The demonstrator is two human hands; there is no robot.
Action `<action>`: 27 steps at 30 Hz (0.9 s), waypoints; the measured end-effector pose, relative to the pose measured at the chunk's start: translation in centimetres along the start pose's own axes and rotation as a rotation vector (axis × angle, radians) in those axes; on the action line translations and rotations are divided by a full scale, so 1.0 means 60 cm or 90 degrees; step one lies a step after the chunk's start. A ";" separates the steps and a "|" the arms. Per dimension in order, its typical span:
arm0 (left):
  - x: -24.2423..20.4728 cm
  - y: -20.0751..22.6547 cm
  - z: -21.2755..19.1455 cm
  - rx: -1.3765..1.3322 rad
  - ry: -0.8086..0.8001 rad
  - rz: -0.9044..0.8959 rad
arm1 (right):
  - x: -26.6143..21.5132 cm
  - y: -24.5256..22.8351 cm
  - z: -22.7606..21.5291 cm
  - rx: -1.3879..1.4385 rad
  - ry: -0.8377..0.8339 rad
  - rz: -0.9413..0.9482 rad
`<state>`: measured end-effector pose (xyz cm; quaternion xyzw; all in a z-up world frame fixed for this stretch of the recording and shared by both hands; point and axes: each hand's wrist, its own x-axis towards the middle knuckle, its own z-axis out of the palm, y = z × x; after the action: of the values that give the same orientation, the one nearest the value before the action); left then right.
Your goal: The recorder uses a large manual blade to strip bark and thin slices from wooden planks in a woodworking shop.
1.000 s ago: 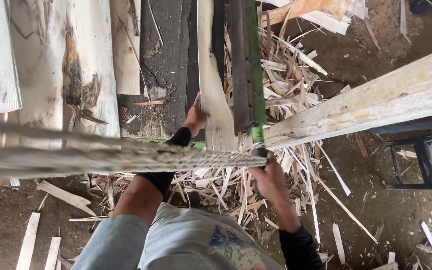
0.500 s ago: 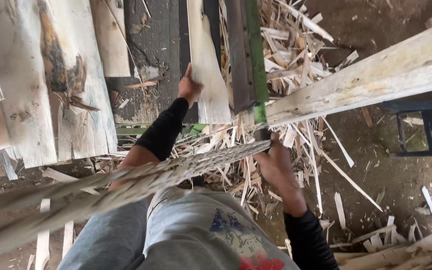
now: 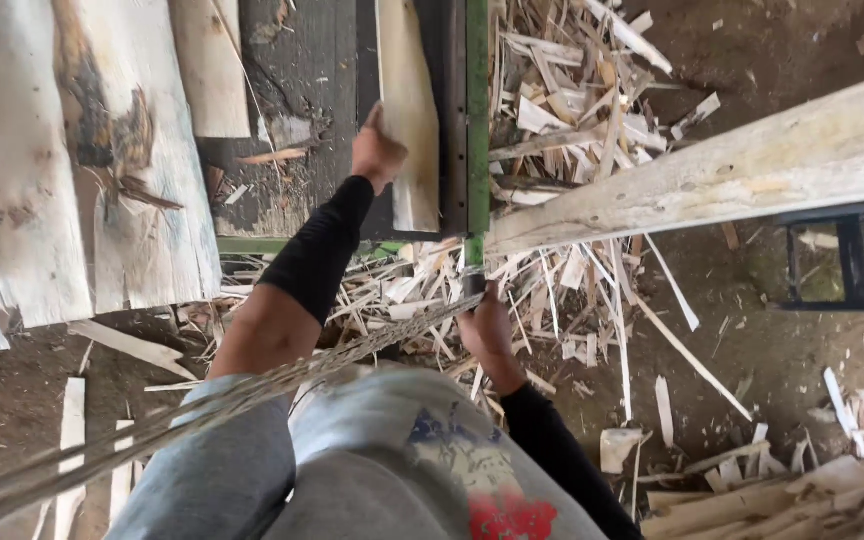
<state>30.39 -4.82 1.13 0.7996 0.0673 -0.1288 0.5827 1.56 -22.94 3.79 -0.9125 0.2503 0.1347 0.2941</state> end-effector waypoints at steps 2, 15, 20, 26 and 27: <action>-0.024 -0.016 -0.014 -0.059 -0.013 -0.035 | -0.040 -0.037 -0.060 -0.056 -0.021 0.016; -0.249 -0.053 -0.164 -0.267 -0.035 -0.077 | -0.044 -0.026 -0.103 0.000 0.028 -0.126; -0.270 -0.147 -0.111 -0.118 -0.116 -0.102 | -0.060 -0.044 -0.164 0.261 -0.101 -0.019; -0.234 -0.261 -0.069 -0.589 -0.171 -0.104 | -0.036 0.054 -0.092 1.115 -0.290 -0.206; -0.231 -0.281 -0.068 -0.592 -0.166 -0.099 | -0.043 0.028 -0.076 1.111 -0.296 -0.211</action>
<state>13.27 4.87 -9.16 0.4247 0.1040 -0.2271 0.8702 -1.06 -25.93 7.63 -0.3408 0.0638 0.0344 0.9374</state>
